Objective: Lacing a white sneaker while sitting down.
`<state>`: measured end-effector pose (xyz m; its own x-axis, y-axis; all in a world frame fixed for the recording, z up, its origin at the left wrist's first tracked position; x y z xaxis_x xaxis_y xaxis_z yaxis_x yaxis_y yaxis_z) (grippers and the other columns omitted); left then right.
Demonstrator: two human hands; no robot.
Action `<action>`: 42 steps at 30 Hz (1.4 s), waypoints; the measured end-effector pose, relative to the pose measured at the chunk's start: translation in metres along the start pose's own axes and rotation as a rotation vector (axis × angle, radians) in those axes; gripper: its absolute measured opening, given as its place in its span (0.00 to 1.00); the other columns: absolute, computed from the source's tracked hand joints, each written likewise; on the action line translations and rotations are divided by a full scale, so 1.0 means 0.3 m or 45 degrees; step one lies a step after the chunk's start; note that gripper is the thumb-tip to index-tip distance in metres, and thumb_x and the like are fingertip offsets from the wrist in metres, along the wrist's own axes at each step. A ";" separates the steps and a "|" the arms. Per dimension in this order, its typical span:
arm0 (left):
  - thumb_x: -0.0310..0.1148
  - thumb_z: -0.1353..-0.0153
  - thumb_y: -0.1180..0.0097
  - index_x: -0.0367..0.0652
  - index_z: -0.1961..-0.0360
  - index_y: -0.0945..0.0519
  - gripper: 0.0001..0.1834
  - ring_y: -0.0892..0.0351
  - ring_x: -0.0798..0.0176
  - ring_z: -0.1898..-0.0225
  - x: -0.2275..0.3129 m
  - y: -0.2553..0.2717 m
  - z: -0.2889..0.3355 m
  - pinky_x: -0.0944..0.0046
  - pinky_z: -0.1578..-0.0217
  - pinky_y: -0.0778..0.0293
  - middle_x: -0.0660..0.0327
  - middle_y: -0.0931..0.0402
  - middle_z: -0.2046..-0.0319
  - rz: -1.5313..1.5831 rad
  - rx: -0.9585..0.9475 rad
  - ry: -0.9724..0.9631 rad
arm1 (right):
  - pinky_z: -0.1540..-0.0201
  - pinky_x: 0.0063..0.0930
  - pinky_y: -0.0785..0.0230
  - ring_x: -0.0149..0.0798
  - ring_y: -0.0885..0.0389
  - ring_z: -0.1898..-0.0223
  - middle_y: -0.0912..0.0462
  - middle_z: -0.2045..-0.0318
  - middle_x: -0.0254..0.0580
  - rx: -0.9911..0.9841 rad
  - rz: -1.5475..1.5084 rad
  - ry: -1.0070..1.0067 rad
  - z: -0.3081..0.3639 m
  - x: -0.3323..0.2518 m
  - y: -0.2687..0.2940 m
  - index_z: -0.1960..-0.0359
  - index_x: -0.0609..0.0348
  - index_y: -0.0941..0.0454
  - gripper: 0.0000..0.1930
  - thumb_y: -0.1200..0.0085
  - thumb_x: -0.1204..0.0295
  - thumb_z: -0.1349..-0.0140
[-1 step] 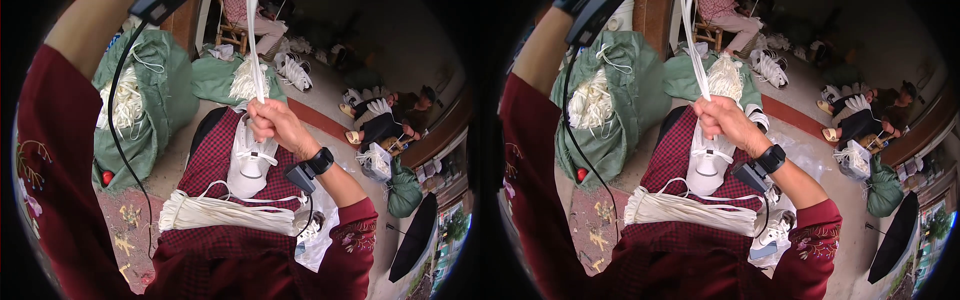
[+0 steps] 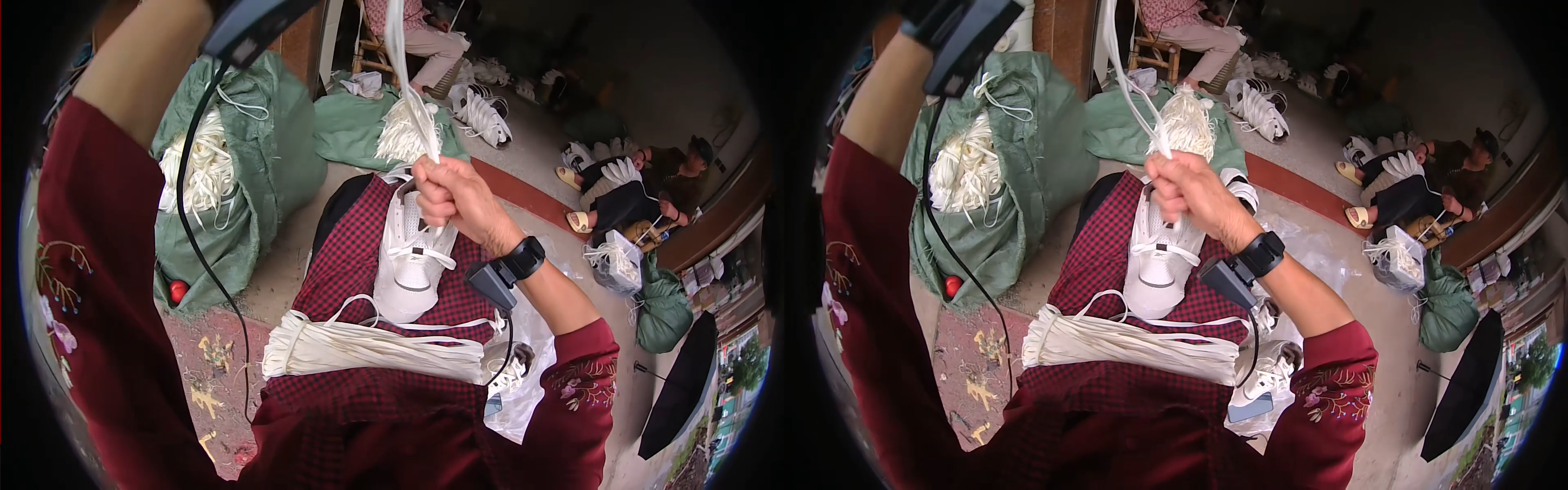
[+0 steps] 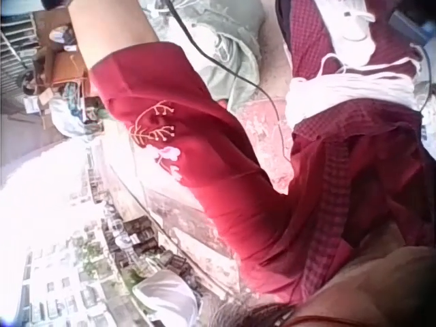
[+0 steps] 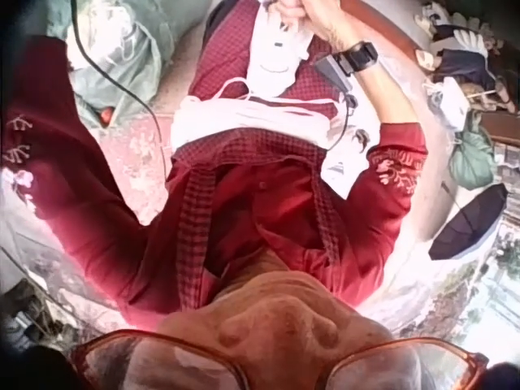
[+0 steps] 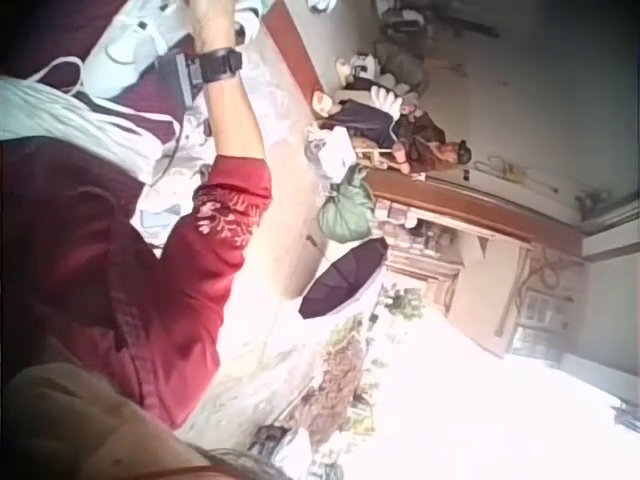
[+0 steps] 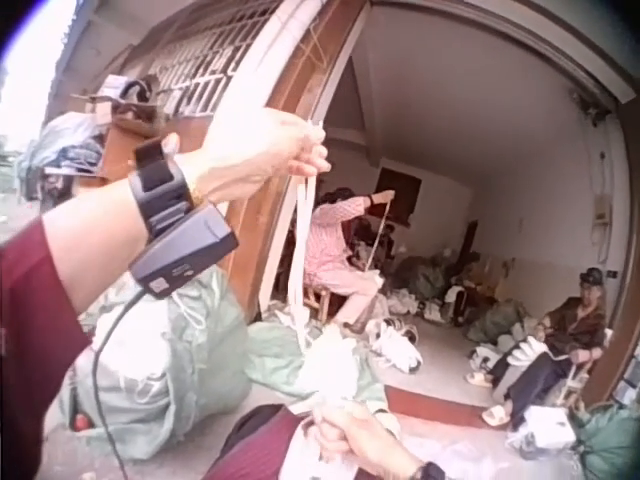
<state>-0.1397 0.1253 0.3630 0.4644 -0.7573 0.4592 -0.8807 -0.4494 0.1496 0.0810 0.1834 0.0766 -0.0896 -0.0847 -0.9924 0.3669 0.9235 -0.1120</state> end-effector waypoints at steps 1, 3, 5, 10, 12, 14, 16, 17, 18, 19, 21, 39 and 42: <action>0.35 0.29 0.45 0.33 0.52 0.22 0.14 0.17 0.64 0.68 -0.057 0.000 0.072 0.66 0.61 0.19 0.53 0.18 0.65 -0.116 0.074 0.098 | 0.81 0.19 0.51 0.20 0.50 0.84 0.49 0.82 0.20 0.183 0.008 -0.078 0.004 0.012 0.053 0.67 0.54 0.34 0.11 0.64 0.69 0.23; 0.38 0.31 0.41 0.40 0.41 0.27 0.22 0.17 0.64 0.68 -0.140 -0.011 0.263 0.64 0.62 0.19 0.52 0.18 0.59 -0.576 0.117 0.175 | 0.82 0.19 0.55 0.20 0.51 0.84 0.49 0.83 0.19 0.282 -0.027 -0.097 0.007 0.023 0.119 0.67 0.54 0.33 0.11 0.63 0.69 0.23; 0.28 0.36 0.40 0.40 0.38 0.27 0.24 0.18 0.67 0.59 -0.141 -0.090 0.495 0.72 0.61 0.19 0.54 0.27 0.42 -0.857 -0.033 -0.141 | 0.83 0.19 0.56 0.19 0.51 0.84 0.48 0.83 0.19 0.268 -0.335 -0.202 0.007 0.065 0.155 0.67 0.54 0.33 0.10 0.62 0.70 0.24; 0.22 0.43 0.37 0.44 0.45 0.28 0.24 0.20 0.56 0.62 -0.186 -0.418 1.035 0.60 0.62 0.20 0.55 0.30 0.48 -0.345 -1.061 0.105 | 0.83 0.20 0.58 0.20 0.50 0.85 0.47 0.83 0.20 0.153 -0.298 -0.164 -0.059 0.151 0.163 0.73 0.53 0.34 0.13 0.58 0.70 0.26; 0.22 0.43 0.37 0.44 0.47 0.28 0.22 0.21 0.50 0.61 -0.194 -0.446 1.092 0.56 0.59 0.22 0.54 0.32 0.50 -0.357 -0.994 0.100 | 0.82 0.20 0.58 0.20 0.50 0.84 0.46 0.84 0.20 0.038 -0.385 -0.233 -0.069 0.168 0.154 0.74 0.52 0.34 0.13 0.58 0.70 0.26; 0.22 0.43 0.36 0.43 0.52 0.27 0.19 0.21 0.51 0.62 -0.222 -0.456 1.100 0.57 0.61 0.22 0.55 0.31 0.54 -0.328 -0.934 0.128 | 0.82 0.20 0.57 0.20 0.50 0.84 0.46 0.84 0.20 0.058 -0.419 -0.225 -0.072 0.171 0.165 0.74 0.52 0.34 0.13 0.58 0.71 0.26; 0.22 0.44 0.35 0.43 0.55 0.25 0.16 0.22 0.52 0.63 -0.245 -0.456 1.100 0.57 0.62 0.23 0.56 0.31 0.56 -0.256 -0.929 0.154 | 0.82 0.19 0.57 0.19 0.49 0.84 0.46 0.83 0.20 -0.012 -0.389 -0.226 -0.069 0.167 0.160 0.74 0.52 0.34 0.13 0.58 0.71 0.26; 0.22 0.45 0.34 0.42 0.59 0.24 0.14 0.22 0.54 0.63 -0.237 -0.457 1.103 0.57 0.61 0.23 0.57 0.30 0.58 -0.251 -0.911 0.077 | 0.81 0.19 0.56 0.19 0.49 0.84 0.46 0.83 0.20 -0.037 -0.396 -0.215 -0.069 0.165 0.157 0.75 0.52 0.34 0.14 0.58 0.71 0.26; 0.22 0.45 0.34 0.42 0.59 0.24 0.14 0.22 0.54 0.63 -0.243 -0.458 1.105 0.57 0.61 0.23 0.57 0.30 0.58 -0.254 -0.919 0.078 | 0.81 0.19 0.56 0.19 0.49 0.84 0.46 0.83 0.20 0.040 -0.374 -0.241 -0.070 0.171 0.168 0.75 0.52 0.34 0.14 0.58 0.71 0.26; 0.22 0.45 0.34 0.41 0.60 0.24 0.13 0.22 0.55 0.63 -0.238 -0.461 1.109 0.58 0.61 0.24 0.58 0.30 0.58 -0.243 -0.932 0.044 | 0.81 0.19 0.56 0.19 0.49 0.84 0.46 0.83 0.20 0.024 -0.364 -0.226 -0.072 0.170 0.164 0.75 0.51 0.35 0.14 0.58 0.71 0.27; 0.21 0.45 0.34 0.41 0.62 0.23 0.12 0.22 0.56 0.62 -0.228 -0.464 1.114 0.59 0.61 0.24 0.58 0.30 0.57 -0.233 -0.957 0.001 | 0.81 0.19 0.55 0.19 0.49 0.84 0.46 0.83 0.20 0.013 -0.357 -0.197 -0.080 0.171 0.159 0.76 0.51 0.35 0.15 0.58 0.71 0.27; 0.18 0.37 0.48 0.36 0.56 0.34 0.11 0.23 0.70 0.77 -0.317 -0.475 1.208 0.68 0.77 0.27 0.58 0.23 0.74 0.049 -0.516 1.039 | 0.79 0.23 0.48 0.21 0.48 0.84 0.46 0.83 0.21 0.033 -0.233 -0.034 -0.063 0.177 0.149 0.73 0.53 0.33 0.13 0.57 0.69 0.27; 0.19 0.37 0.47 0.37 0.56 0.33 0.12 0.24 0.70 0.78 -0.263 -0.467 1.205 0.69 0.78 0.28 0.59 0.22 0.73 0.144 -0.374 1.038 | 0.79 0.22 0.46 0.21 0.47 0.83 0.46 0.83 0.21 0.028 -0.130 -0.012 -0.061 0.168 0.138 0.68 0.55 0.31 0.13 0.60 0.64 0.23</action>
<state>-0.0192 0.0766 -0.0107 0.2605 -0.1643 0.9514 -0.9580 -0.1666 0.2335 0.0747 0.2243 0.0228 -0.1192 -0.1813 -0.9762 0.3764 0.9015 -0.2134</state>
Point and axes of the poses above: each hand's wrist, its own z-axis away from the middle knuckle, its own y-axis out of the back of the hand, x = y × z, the point moved 6 cm from there along -z, towards the middle knuckle
